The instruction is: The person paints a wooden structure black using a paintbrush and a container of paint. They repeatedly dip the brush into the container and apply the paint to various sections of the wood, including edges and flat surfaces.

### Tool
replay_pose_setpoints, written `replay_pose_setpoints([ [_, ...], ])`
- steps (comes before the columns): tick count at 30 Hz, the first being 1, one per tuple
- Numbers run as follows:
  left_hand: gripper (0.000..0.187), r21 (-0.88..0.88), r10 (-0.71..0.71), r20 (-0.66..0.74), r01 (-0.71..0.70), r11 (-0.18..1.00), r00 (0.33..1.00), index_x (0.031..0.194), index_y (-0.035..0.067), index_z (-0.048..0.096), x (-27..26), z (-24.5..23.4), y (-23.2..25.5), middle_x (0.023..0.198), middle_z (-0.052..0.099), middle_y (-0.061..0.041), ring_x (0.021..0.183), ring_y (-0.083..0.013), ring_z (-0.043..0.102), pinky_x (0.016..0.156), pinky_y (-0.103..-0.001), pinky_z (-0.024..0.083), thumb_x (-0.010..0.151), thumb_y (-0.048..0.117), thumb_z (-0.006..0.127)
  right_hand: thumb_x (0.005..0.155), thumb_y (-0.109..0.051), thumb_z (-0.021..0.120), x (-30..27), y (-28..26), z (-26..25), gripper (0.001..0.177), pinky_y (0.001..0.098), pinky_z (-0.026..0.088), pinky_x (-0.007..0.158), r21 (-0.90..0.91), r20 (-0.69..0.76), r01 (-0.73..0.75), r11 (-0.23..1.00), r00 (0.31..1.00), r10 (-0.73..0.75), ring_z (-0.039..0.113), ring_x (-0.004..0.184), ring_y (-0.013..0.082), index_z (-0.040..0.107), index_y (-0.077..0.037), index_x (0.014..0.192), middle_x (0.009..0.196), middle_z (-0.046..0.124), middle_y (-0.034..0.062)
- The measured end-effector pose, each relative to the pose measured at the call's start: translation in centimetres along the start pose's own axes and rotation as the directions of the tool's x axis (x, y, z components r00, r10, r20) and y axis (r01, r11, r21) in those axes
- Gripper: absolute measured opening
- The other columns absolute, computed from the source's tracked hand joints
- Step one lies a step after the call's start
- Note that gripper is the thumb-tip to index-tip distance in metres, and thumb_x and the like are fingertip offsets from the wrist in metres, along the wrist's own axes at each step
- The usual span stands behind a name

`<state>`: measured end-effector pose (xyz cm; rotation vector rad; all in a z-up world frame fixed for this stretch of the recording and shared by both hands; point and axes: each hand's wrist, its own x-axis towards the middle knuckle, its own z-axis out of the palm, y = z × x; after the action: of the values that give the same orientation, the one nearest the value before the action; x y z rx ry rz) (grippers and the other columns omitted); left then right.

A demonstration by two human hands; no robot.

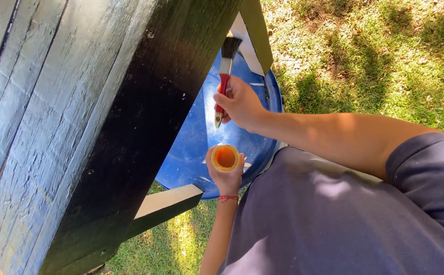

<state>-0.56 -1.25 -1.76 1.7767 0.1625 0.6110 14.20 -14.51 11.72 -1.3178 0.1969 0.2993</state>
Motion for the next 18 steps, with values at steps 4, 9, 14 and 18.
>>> replay_pose_setpoints([
  [4,0.078,0.025,0.035,-0.001,-0.035,0.999,0.999,0.125,0.008,0.058,0.2,-0.1,-0.3,0.113,0.06,-0.013,0.104,-0.0267,0.062,0.088,-0.041,0.053,0.057,-0.004,0.094,0.089,-0.013,0.059,2.9,7.2,-0.3,0.012,0.027,0.064,0.047,0.193,-0.027,-0.32,0.928,0.943,0.331,0.065,0.05,0.0159,0.058,-0.003,0.094,0.064,0.062,0.011],
  [9,0.078,0.087,0.025,-0.003,-0.025,0.996,1.0,0.126,0.008,0.058,0.3,-0.1,-0.3,0.115,0.061,-0.013,0.105,-0.0266,0.062,0.089,-0.042,0.052,0.058,0.001,0.095,0.093,-0.016,0.06,4.9,4.8,-1.1,0.017,0.0283,0.064,0.046,0.259,-0.014,-0.202,0.945,0.977,0.212,0.067,0.053,0.0196,0.054,-0.002,0.1,0.072,0.062,0.0158],
  [14,0.078,0.086,0.045,0.003,-0.045,0.995,0.999,0.127,0.009,0.057,0.3,0.0,0.1,0.116,0.061,-0.012,0.105,-0.024,0.061,0.089,-0.041,0.051,0.06,0.001,0.095,0.094,-0.016,0.064,2.0,1.5,0.1,0.016,0.0324,0.064,0.049,0.165,0.146,0.122,0.979,0.978,-0.146,0.072,0.057,0.0225,0.053,-0.007,0.103,0.075,0.069,0.0162],
  [18,0.078,0.028,0.019,-0.001,-0.019,0.999,1.0,0.125,0.008,0.058,0.2,0.0,0.0,0.114,0.061,-0.013,0.103,-0.026,0.062,0.088,-0.041,0.053,0.058,-0.004,0.094,0.094,-0.016,0.06,2.7,6.7,0.2,0.013,0.0258,0.06,0.042,0.319,0.081,-0.275,0.907,0.961,0.263,0.065,0.048,0.018,0.053,-0.006,0.097,0.069,0.063,0.0129],
])
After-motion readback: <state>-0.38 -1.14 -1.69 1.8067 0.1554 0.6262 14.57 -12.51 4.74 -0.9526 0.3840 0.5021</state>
